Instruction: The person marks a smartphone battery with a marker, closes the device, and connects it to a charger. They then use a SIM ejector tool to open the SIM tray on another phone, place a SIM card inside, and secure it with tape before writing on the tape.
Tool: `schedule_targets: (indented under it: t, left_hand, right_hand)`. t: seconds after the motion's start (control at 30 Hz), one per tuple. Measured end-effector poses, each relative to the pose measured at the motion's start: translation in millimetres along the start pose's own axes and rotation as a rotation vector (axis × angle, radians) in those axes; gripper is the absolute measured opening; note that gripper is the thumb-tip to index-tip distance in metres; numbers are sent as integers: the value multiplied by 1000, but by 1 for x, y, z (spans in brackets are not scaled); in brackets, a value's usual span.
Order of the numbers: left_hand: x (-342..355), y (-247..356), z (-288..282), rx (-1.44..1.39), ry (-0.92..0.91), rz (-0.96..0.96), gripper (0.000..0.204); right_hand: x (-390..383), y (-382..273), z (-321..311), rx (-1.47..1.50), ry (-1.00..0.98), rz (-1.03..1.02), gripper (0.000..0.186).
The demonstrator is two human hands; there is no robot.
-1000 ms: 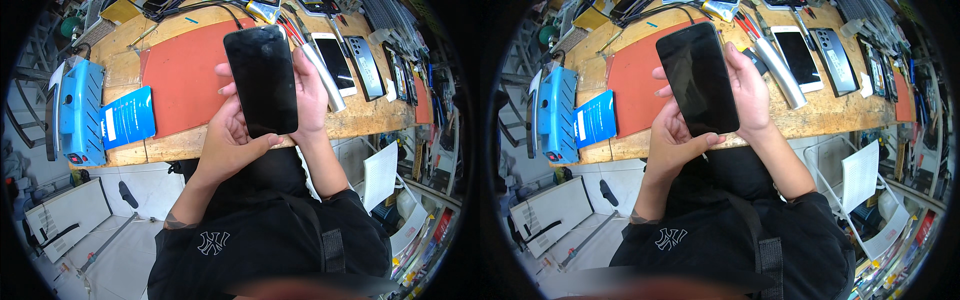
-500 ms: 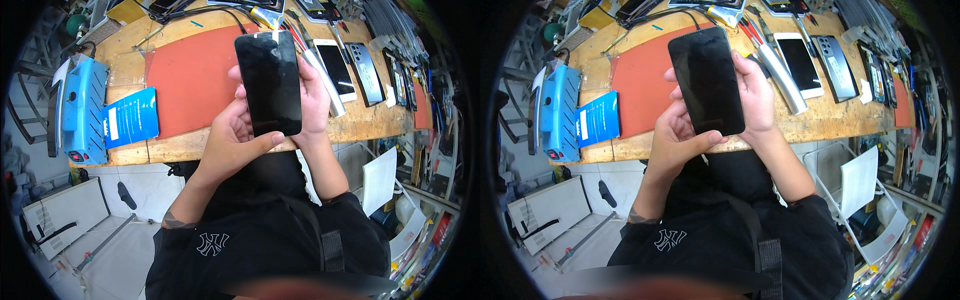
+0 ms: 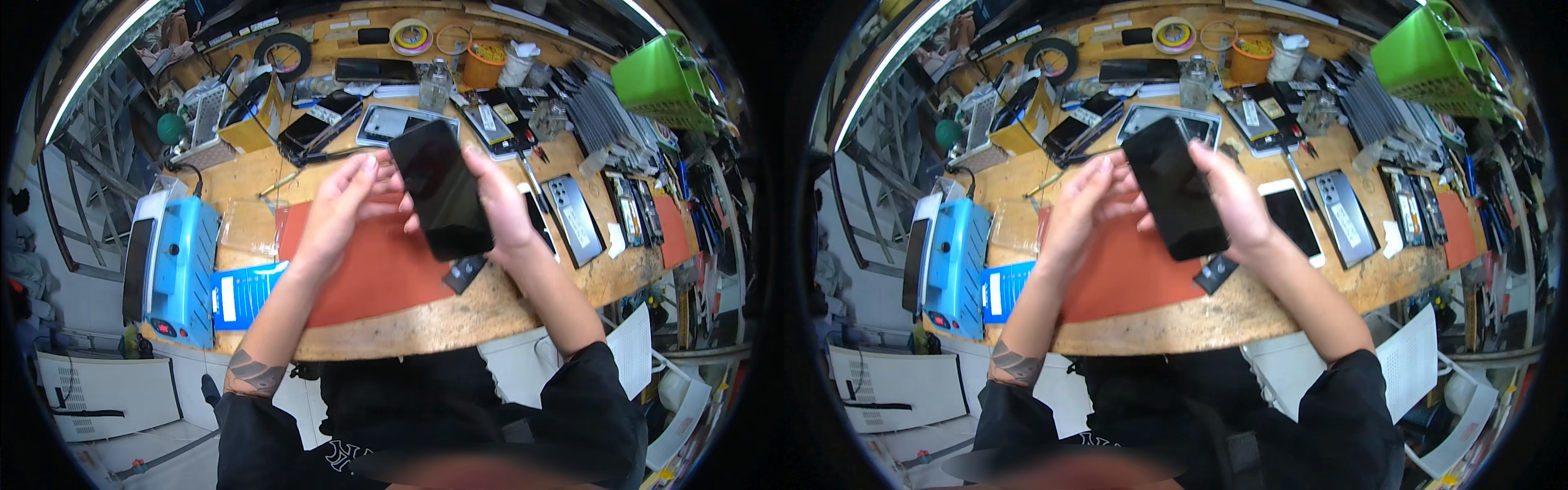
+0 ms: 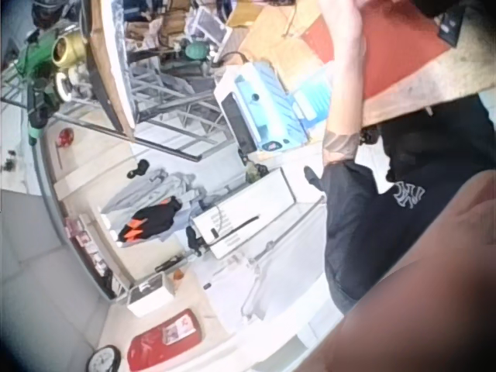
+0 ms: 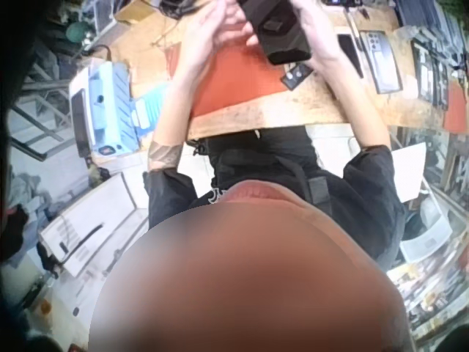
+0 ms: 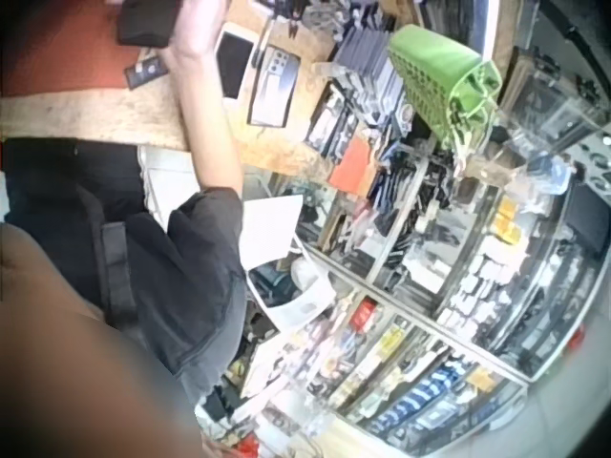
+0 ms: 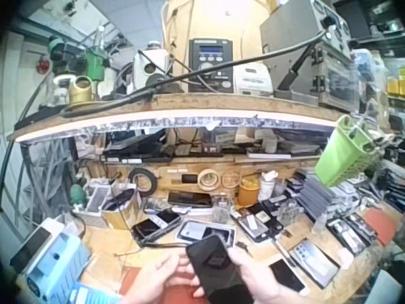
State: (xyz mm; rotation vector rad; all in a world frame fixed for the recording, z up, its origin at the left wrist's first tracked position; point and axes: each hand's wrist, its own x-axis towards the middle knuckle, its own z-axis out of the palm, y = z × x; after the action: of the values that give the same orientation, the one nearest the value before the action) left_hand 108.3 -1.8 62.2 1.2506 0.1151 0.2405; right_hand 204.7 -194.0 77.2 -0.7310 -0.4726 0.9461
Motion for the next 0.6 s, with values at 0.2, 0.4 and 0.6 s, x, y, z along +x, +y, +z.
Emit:
schedule_targets:
  t: [0.2,0.4,0.6]
  left_hand:
    - [-19,-35,15,-297,22,-299,23]
    - [-28,-39,6,-422,-19,-343,26]
    - [-28,-37,7,-468,-20,-385,40]
  right_hand:
    - [-9,18,-6,-28,96,290,59]
    - [-16,25,0,-87,42,257,65]
    - [-16,32,1,-101,83,272,66]
